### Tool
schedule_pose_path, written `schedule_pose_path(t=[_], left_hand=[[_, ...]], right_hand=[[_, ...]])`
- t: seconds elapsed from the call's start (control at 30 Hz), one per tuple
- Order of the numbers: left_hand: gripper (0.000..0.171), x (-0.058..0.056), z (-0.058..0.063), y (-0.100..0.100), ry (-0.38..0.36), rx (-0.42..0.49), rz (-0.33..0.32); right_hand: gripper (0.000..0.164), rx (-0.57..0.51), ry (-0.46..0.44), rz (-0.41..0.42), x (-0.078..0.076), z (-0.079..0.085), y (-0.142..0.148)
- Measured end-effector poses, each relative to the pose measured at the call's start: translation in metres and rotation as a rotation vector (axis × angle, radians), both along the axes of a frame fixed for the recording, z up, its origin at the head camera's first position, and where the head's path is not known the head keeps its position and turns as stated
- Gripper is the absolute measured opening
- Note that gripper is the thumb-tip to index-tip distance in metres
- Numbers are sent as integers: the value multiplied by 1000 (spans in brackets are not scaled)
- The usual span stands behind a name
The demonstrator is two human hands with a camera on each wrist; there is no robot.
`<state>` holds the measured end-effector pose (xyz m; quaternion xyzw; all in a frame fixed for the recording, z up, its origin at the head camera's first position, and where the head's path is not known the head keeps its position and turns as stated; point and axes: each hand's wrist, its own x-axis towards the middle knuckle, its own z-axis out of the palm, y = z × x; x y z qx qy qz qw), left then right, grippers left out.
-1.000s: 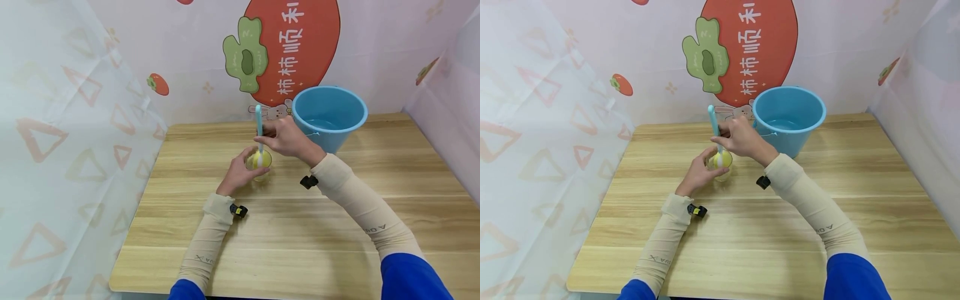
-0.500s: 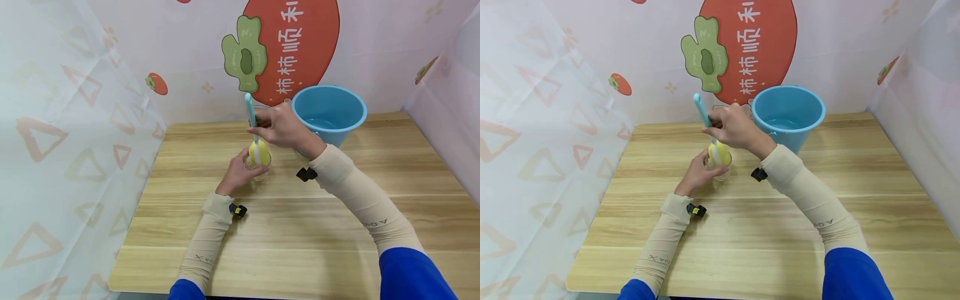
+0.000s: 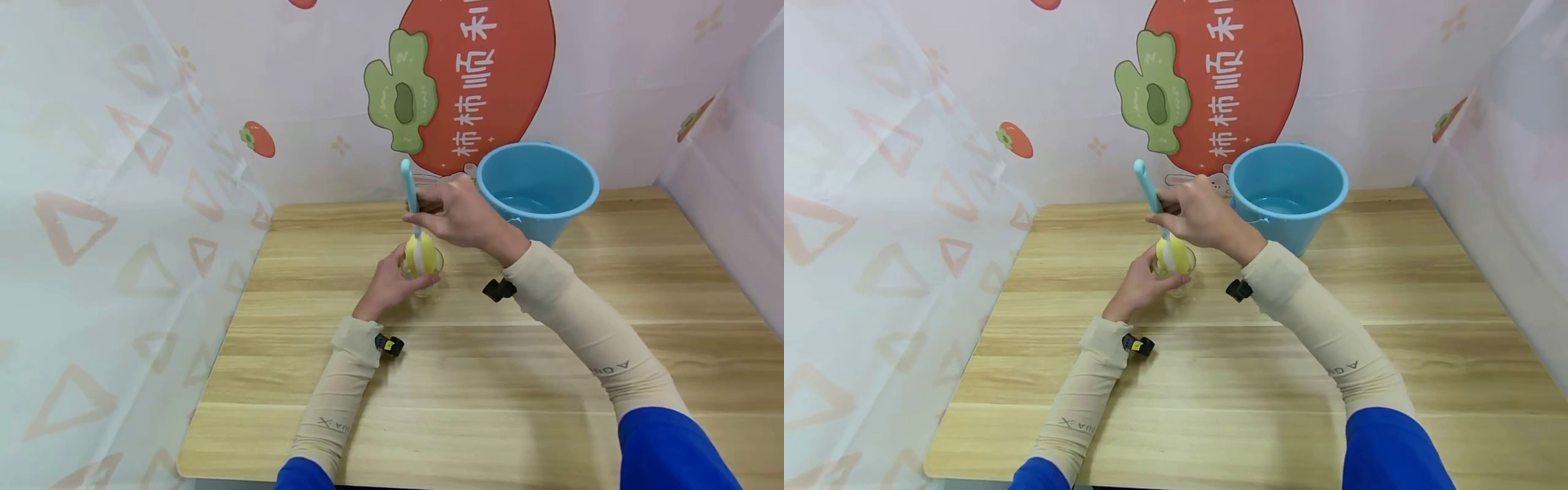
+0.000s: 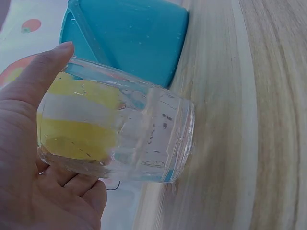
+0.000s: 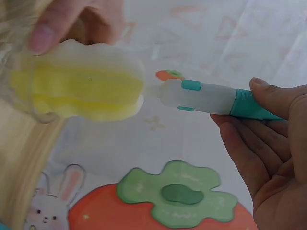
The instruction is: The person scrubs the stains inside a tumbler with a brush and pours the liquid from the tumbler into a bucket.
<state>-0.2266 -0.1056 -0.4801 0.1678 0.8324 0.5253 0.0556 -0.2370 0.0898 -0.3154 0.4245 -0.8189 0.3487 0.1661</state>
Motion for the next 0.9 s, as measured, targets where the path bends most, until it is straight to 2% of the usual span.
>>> schedule_pose_path(t=[0.1, 0.2, 0.43, 0.53, 0.8, 0.9], left_hand=[[63, -1, -1, -1, 19, 12, -14], [61, -2, -1, -1, 30, 15, -18], [79, 1, -3, -1, -3, -17, 1], [83, 2, -3, 0, -12, -24, 0], [64, 0, -4, 0, 3, 15, 3], [61, -1, -4, -1, 8, 17, 5]], right_hand=[[14, -20, 17, 21, 2, 9, -1], [12, -33, 12, 34, 1, 7, -3], [9, -26, -86, 33, -7, -31, -7], [9, -24, -114, 28, -7, -37, -7], [15, -92, -12, 33, -1, -4, -4], [16, -120, -28, 36, 0, -2, -4]])
